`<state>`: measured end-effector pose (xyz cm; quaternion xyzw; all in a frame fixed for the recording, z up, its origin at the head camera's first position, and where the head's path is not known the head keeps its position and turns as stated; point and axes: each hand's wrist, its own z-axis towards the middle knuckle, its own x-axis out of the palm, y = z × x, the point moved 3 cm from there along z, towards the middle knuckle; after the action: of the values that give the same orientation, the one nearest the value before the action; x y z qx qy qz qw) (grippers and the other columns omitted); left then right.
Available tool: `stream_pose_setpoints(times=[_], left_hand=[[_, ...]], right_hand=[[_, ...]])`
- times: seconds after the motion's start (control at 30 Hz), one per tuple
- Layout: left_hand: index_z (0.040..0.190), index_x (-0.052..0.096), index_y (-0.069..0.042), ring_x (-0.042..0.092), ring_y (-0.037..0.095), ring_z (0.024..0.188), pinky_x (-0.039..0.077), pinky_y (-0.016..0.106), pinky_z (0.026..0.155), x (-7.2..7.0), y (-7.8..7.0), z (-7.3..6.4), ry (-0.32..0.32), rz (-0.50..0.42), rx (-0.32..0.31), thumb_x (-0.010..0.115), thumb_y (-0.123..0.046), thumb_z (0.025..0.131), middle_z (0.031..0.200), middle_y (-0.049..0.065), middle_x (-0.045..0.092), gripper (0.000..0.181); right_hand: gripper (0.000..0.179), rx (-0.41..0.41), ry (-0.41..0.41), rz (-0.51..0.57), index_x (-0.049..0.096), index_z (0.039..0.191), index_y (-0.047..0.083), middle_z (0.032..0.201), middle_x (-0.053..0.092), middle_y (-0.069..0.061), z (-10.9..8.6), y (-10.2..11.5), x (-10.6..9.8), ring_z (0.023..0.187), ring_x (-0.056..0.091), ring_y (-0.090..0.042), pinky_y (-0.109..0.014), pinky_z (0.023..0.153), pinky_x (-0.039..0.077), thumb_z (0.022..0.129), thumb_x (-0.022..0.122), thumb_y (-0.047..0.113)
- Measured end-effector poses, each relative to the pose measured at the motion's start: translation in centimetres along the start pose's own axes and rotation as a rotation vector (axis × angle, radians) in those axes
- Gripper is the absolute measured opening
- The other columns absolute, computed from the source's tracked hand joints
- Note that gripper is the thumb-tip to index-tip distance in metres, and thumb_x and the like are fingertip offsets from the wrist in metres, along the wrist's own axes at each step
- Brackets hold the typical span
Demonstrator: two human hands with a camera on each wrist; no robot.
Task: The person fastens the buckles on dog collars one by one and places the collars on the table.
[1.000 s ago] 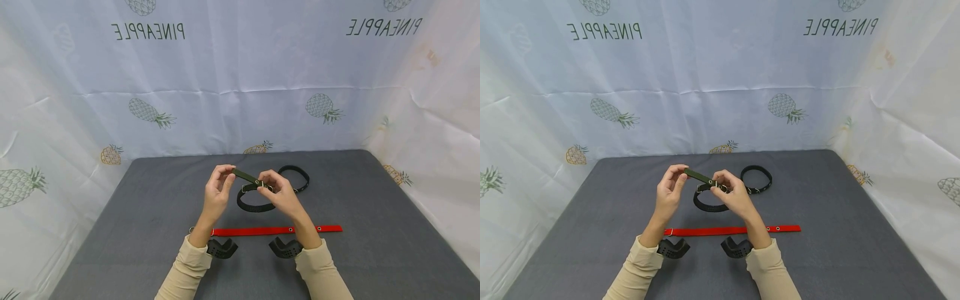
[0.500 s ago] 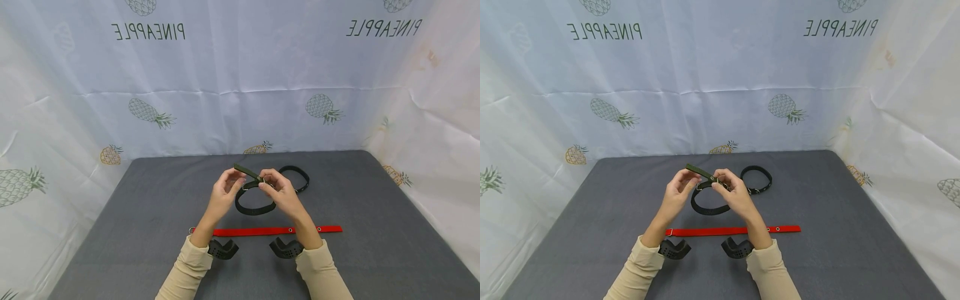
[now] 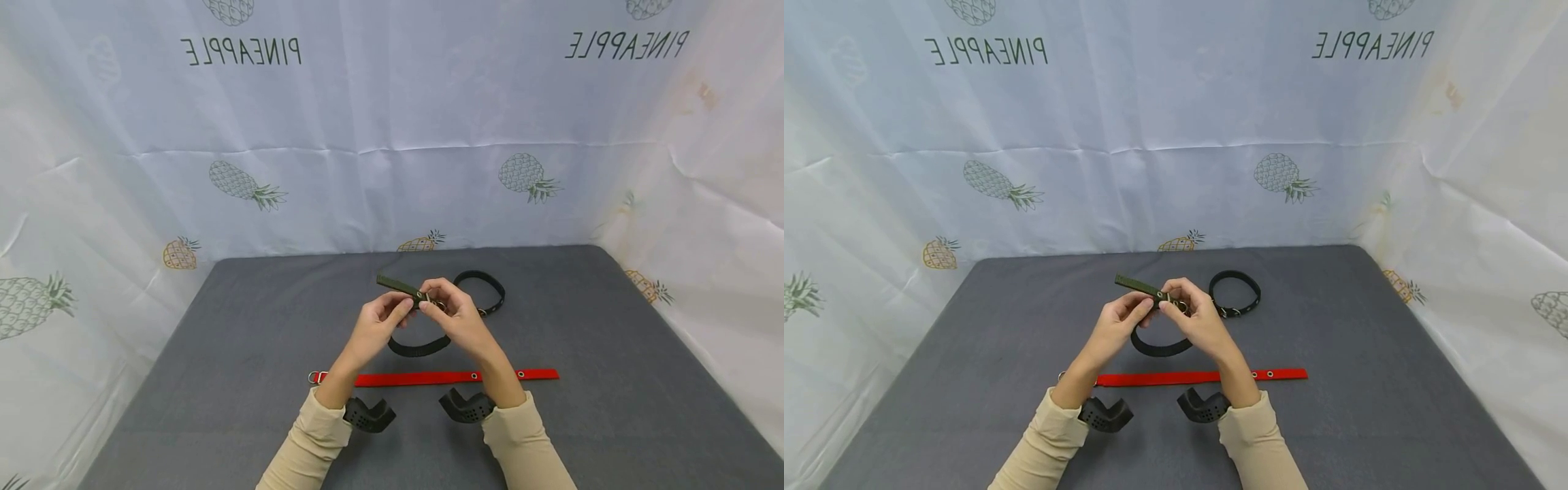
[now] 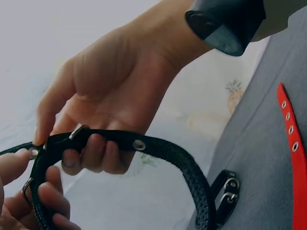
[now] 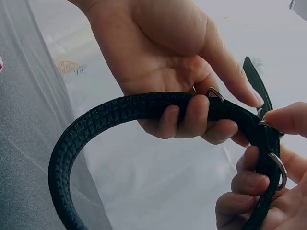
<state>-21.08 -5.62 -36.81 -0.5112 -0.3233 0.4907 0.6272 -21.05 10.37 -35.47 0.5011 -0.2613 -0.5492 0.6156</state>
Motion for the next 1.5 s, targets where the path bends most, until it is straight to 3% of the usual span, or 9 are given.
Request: stream_pose_setpoints(times=[0.13,0.23,0.4,0.67,0.93,1.13,1.5], left_hand=[[0.107,0.058,0.012,0.05,0.004,0.07,0.046,0.016,0.068,0.4,0.1,0.1,-0.014,-0.015,0.013,0.05,-0.009,0.1,0.084,0.005,0.055,0.024],[0.106,0.057,0.013,0.049,0.003,0.069,0.045,0.015,0.067,0.6,0.3,0.1,-0.027,-0.026,0.017,0.049,-0.008,0.1,0.083,-0.003,0.053,0.023],[0.102,0.055,0.011,0.047,0.004,0.068,0.043,0.017,0.066,0.6,0.5,0.1,-0.044,-0.038,-0.002,0.05,-0.009,0.1,0.081,-0.003,0.051,0.021],[0.095,0.055,0.008,0.044,0.005,0.062,0.037,0.018,0.059,0.8,0.1,-0.1,-0.104,-0.012,-0.014,0.052,-0.01,0.099,0.075,0.0,0.049,0.02],[0.092,0.056,0.01,0.035,0.003,0.053,0.03,0.017,0.053,0.9,-0.3,-0.1,-0.159,-0.022,-0.021,0.055,-0.01,0.098,0.068,-0.001,0.044,0.02],[0.093,0.057,0.009,0.036,0.003,0.054,0.03,0.018,0.053,0.8,-0.4,-0.2,-0.174,-0.019,-0.033,0.056,-0.01,0.097,0.067,-0.003,0.045,0.02],[0.092,0.056,0.01,0.037,0.003,0.055,0.03,0.018,0.054,0.8,-0.3,-0.2,-0.174,-0.037,-0.04,0.057,-0.009,0.096,0.065,-0.007,0.044,0.019]], right_hand=[[0.021,-0.008,-0.016,-0.013,0.056,0.113,-0.004,0.087,0.056,0.008,-0.1,0.0,-0.1,0.071,0.045,-0.006,-0.025,0.06,0.034,0.095,0.057,0.005],[0.021,0.0,-0.015,-0.029,0.056,0.115,-0.003,0.088,0.055,0.007,0.0,0.0,-0.1,0.07,0.044,-0.005,-0.025,0.06,0.034,0.095,0.056,0.006],[0.02,0.01,-0.003,-0.042,0.054,0.115,-0.003,0.091,0.053,0.0,0.1,0.1,0.2,0.073,0.045,-0.007,-0.024,0.061,0.034,0.097,0.053,0.006],[0.023,-0.032,0.018,0.048,0.049,0.116,-0.009,0.086,0.048,0.001,0.2,0.0,0.7,0.07,0.042,-0.017,-0.024,0.064,0.038,0.101,0.045,0.007],[0.024,0.05,-0.009,0.103,0.047,0.116,-0.007,0.084,0.047,0.002,0.3,-0.3,1.2,0.071,0.041,-0.01,-0.021,0.066,0.037,0.103,0.041,0.012],[0.025,0.082,0.001,0.159,0.045,0.116,-0.005,0.088,0.048,0.003,0.3,-0.5,1.4,0.074,0.041,-0.008,-0.022,0.069,0.035,0.104,0.041,0.016],[0.012,0.077,0.008,0.203,0.05,0.111,0.014,0.088,0.053,0.009,0.2,-0.5,1.4,0.073,0.043,-0.008,-0.023,0.07,0.036,0.103,0.044,0.02]])
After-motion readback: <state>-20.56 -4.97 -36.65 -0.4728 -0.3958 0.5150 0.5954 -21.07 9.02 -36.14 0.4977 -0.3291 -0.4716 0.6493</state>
